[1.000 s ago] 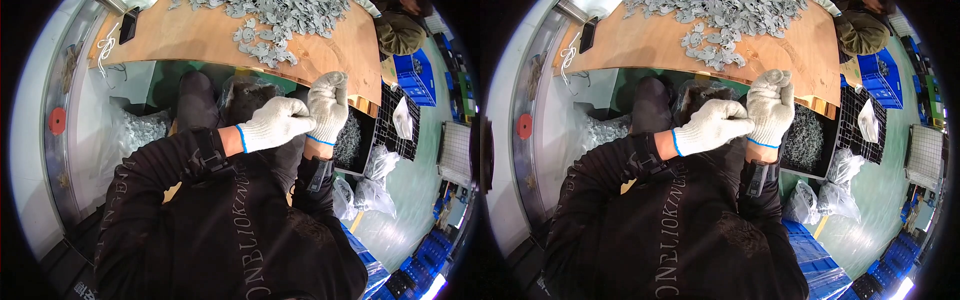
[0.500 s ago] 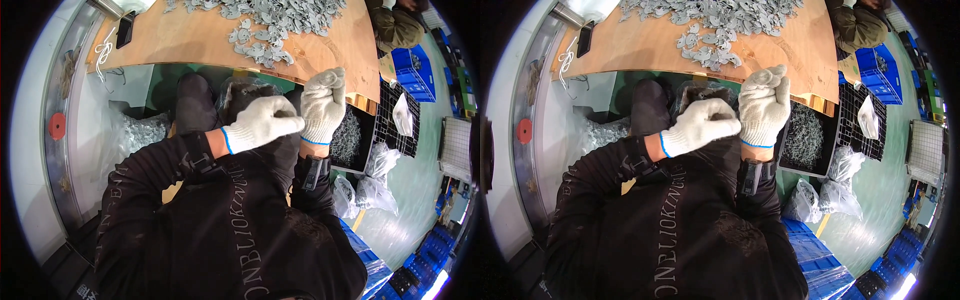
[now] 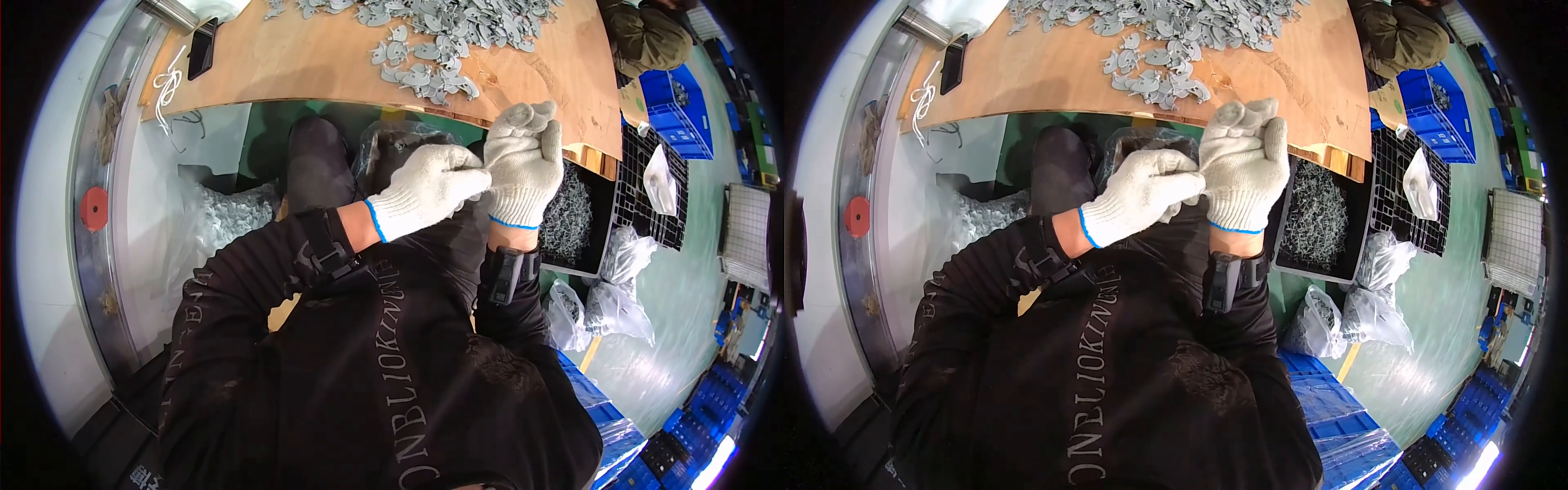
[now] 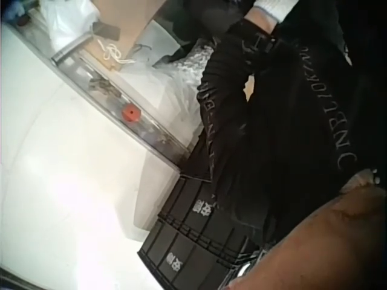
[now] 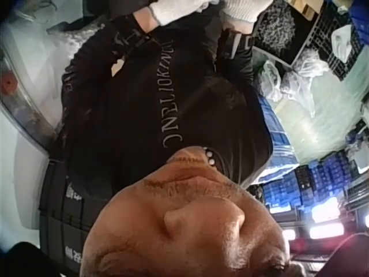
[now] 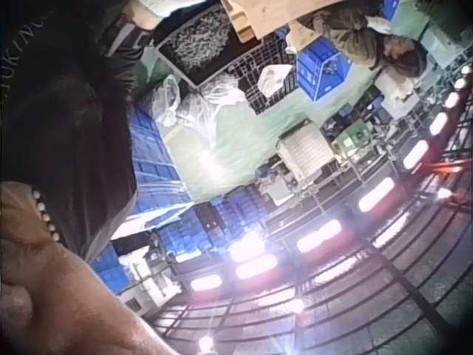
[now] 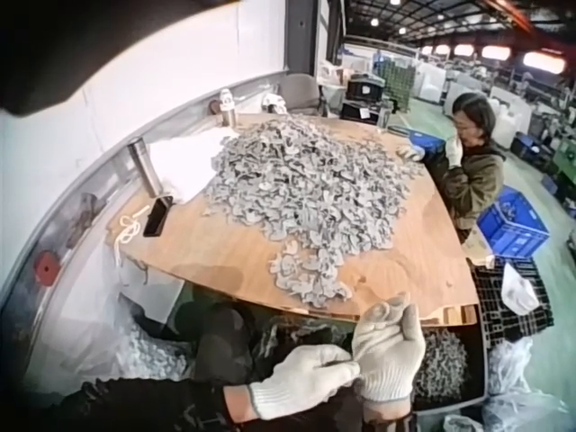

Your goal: Sorting and inspecting small plastic parts on a workbench in a factory.

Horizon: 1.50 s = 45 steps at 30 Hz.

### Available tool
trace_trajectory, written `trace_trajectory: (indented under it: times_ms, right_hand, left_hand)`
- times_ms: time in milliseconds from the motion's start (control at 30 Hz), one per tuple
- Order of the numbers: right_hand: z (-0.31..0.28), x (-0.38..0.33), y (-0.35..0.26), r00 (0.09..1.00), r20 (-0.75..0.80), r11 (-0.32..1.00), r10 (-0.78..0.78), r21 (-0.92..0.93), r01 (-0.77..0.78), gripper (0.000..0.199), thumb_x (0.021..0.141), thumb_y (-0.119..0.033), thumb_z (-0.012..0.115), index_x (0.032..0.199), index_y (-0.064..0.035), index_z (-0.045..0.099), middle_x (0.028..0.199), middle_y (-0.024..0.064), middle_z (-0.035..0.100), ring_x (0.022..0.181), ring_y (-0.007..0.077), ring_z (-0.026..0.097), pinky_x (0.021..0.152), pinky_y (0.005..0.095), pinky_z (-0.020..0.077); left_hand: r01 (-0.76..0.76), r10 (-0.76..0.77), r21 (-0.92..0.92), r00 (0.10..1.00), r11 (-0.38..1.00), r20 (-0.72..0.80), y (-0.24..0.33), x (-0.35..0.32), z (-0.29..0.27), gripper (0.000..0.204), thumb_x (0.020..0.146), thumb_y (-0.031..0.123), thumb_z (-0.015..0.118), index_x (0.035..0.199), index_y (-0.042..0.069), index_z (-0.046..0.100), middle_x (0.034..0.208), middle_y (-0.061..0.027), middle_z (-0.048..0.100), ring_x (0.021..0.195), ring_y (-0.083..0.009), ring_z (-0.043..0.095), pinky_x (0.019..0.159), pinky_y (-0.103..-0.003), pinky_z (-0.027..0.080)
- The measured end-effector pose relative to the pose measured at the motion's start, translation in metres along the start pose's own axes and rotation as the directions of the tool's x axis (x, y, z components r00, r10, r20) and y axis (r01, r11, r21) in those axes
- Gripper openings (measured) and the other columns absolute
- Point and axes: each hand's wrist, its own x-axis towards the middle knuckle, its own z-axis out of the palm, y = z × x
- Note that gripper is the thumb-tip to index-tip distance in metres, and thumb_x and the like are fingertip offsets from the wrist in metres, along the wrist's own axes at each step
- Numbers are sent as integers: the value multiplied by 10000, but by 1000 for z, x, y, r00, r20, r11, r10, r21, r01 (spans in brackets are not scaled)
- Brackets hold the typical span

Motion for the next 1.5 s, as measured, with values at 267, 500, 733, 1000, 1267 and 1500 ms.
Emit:
trace_trajectory:
  times_ms: [267, 500, 733, 1000, 1267, 1500]
  right_hand:
    - [-7, -8, 2, 991, -126, 997, -40, 61, 48, 289, 1163, -219, 559, 1127, -7, 754, 1110, 120, 826, 989, 271, 778, 1067, 480, 604]
    - [-22, -12, 7, 979, -206, 993, -15, 115, 40, 304, 1169, -218, 554, 1139, 21, 738, 1099, 115, 819, 1022, 273, 763, 1019, 459, 610]
    - [-33, -7, -25, 987, -154, 991, 48, 131, -28, 302, 1176, -253, 555, 1245, -52, 770, 1096, 83, 772, 1168, 249, 696, 942, 401, 577]
    - [-30, -11, -24, 987, -100, 980, 124, 169, -106, 286, 1182, -251, 546, 1229, -18, 705, 1207, 92, 806, 1097, 288, 728, 1033, 499, 597]
    - [-20, -15, -17, 989, -72, 972, 133, 205, -116, 268, 1176, -236, 557, 1237, -19, 702, 1195, 90, 798, 1086, 252, 727, 1034, 477, 605]
    - [-16, -13, -14, 990, -95, 978, 100, 190, -81, 273, 1174, -242, 557, 1222, -21, 710, 1177, 93, 796, 1054, 247, 731, 1039, 475, 606]
  left_hand:
    - [-7, 10, 90, 1000, 996, -25, -5, -13, -14, 214, 1009, 247, 746, 1026, 42, 807, 844, -11, 751, 721, -86, 665, 679, -285, 546]
    - [-182, 180, 218, 983, 959, 29, -18, -17, -23, 149, 1058, 167, 723, 1085, 28, 768, 889, 7, 746, 775, -72, 649, 710, -261, 544]
    - [-250, 254, 256, 967, 934, 19, -37, -21, -34, 150, 1045, 162, 736, 1078, 17, 759, 970, -48, 772, 890, -127, 705, 832, -305, 571]
    - [-361, 341, 339, 932, 869, 118, -25, -9, -16, 226, 1038, 173, 772, 1164, -10, 730, 1105, -97, 782, 1062, -148, 730, 968, -328, 578]
    - [-306, 274, 383, 952, 872, 135, -15, -1, -3, 442, 985, 398, 798, 1209, 20, 745, 1142, -166, 796, 1111, -316, 765, 974, -411, 584]
    - [-399, 384, 359, 916, 844, 116, -25, 0, -2, 427, 985, 400, 787, 1182, 23, 756, 1133, -177, 797, 1096, -349, 765, 949, -424, 589]
